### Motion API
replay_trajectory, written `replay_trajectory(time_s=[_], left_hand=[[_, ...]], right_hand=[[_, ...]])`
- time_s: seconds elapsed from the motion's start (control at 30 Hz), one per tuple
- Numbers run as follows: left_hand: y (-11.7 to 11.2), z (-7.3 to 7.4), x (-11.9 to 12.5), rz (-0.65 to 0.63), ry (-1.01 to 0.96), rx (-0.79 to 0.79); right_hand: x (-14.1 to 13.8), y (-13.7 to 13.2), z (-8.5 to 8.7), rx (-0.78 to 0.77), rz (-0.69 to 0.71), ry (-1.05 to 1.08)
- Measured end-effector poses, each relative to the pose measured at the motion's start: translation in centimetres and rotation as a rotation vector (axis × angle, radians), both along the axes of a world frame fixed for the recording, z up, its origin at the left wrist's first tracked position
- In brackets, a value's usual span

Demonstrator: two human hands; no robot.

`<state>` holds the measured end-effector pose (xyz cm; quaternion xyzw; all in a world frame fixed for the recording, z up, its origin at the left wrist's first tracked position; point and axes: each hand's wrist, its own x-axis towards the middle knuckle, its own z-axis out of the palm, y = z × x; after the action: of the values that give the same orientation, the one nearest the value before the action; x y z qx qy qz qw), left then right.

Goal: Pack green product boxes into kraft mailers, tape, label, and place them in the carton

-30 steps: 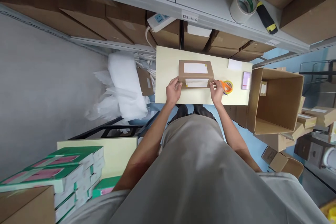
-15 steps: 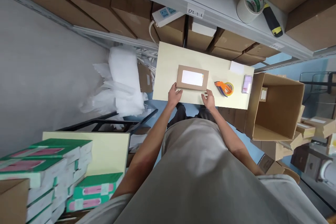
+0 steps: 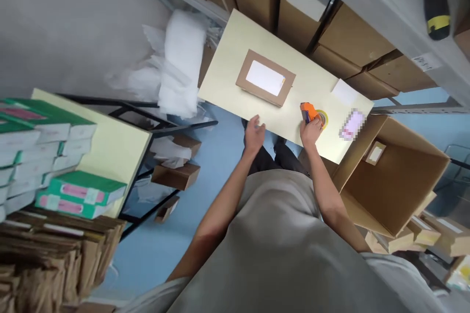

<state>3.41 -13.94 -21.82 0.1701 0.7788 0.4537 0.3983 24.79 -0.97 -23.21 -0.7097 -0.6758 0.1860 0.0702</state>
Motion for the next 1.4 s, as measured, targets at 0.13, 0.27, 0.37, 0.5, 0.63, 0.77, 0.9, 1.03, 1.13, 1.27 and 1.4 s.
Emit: replay_trajectory(time_s=[0.13,0.27,0.37,0.5,0.63,0.77,0.9,1.03,1.13,1.27,1.4], left_hand=[[-1.9,0.8,6.9,-0.112,-0.107,0.066],[-1.3,2.1,10.2,-0.174,-0.174,0.125],[0.2,3.3,10.7,-0.144,-0.180,0.199],[1.2,5.1,9.8,-0.125,-0.167,0.279],[0.5,6.8,8.8,-0.155,-0.148,0.311],[-0.6,7.6,7.8,-0.175,-0.125,0.301],[-2.1,7.4,6.0,-0.197,-0.110,0.255],[-3.4,7.8,3.1,-0.091,-0.025,0.254],[-3.7,9.6,1.0,-0.091,0.075,0.316],[-3.1,12.9,-0.9,-0.228,0.209,0.371],[-2.6,14.9,-1.6,-0.391,0.292,0.385]], right_hand=[[-0.1,1.1,-1.1,-0.046,0.023,0.070],[1.2,0.9,0.7,-0.042,0.121,0.227],[1.9,-0.5,3.3,-0.113,0.212,0.478],[1.6,-3.0,6.8,-0.263,0.260,0.752],[0.6,-3.9,8.5,-0.334,0.216,0.862],[-0.1,-3.9,8.9,-0.457,0.225,0.897],[-0.6,-4.4,9.0,-0.436,0.336,0.810],[-0.3,-4.6,9.6,-0.334,0.528,0.656],[0.3,-4.2,10.5,-0.238,0.691,0.552],[1.4,-3.1,12.0,-0.129,0.865,0.468],[2.6,-2.1,13.6,-0.036,1.003,0.399]])
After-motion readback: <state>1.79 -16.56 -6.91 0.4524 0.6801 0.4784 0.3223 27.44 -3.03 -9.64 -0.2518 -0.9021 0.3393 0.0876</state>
